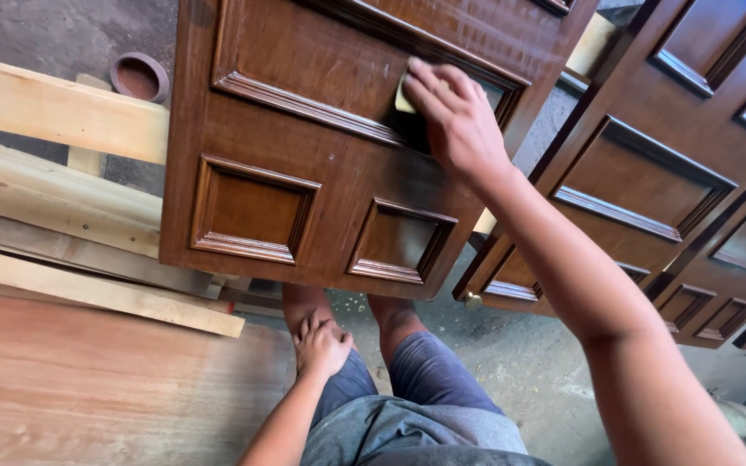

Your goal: Sanding the surfaces of multiple wooden doors using sandpaper to prepare them for finishing.

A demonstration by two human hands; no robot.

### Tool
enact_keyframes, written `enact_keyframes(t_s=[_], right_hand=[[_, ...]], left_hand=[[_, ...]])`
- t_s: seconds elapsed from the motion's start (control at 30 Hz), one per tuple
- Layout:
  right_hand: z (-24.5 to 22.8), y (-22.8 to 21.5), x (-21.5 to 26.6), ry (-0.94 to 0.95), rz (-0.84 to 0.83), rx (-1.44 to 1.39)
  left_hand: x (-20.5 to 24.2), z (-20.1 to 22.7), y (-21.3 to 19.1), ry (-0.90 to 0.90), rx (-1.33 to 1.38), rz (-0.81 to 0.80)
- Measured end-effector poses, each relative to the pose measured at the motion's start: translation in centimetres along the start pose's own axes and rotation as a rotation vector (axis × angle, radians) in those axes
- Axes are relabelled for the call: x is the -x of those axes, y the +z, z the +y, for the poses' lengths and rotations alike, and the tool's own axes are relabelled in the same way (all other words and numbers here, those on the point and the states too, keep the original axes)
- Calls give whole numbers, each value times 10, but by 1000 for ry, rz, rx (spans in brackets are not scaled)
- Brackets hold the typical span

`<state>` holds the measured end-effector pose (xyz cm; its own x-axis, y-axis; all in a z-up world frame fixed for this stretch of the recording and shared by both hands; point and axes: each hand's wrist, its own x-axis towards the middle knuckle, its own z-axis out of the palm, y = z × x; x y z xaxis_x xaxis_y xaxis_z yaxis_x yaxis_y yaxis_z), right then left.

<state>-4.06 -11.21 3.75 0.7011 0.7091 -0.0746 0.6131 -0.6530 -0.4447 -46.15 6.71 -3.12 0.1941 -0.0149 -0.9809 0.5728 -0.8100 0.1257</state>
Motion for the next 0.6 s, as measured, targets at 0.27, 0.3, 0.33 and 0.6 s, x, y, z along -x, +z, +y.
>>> enact_keyframes(t_s=[0.27, 0.3, 0.33, 0.6], right_hand=[[-5, 28, -25, -134, 55, 44], [-4, 29, -33, -122, 105, 91], [-14, 31, -33, -128, 110, 94], [-36, 58, -62, -215, 68, 15]], left_hand=[[4, -2, 3, -4, -4, -2], [0, -2, 2, 3, 1, 18], [-2, 0, -1, 4, 3, 26], [-2, -2, 3, 1, -10, 0]])
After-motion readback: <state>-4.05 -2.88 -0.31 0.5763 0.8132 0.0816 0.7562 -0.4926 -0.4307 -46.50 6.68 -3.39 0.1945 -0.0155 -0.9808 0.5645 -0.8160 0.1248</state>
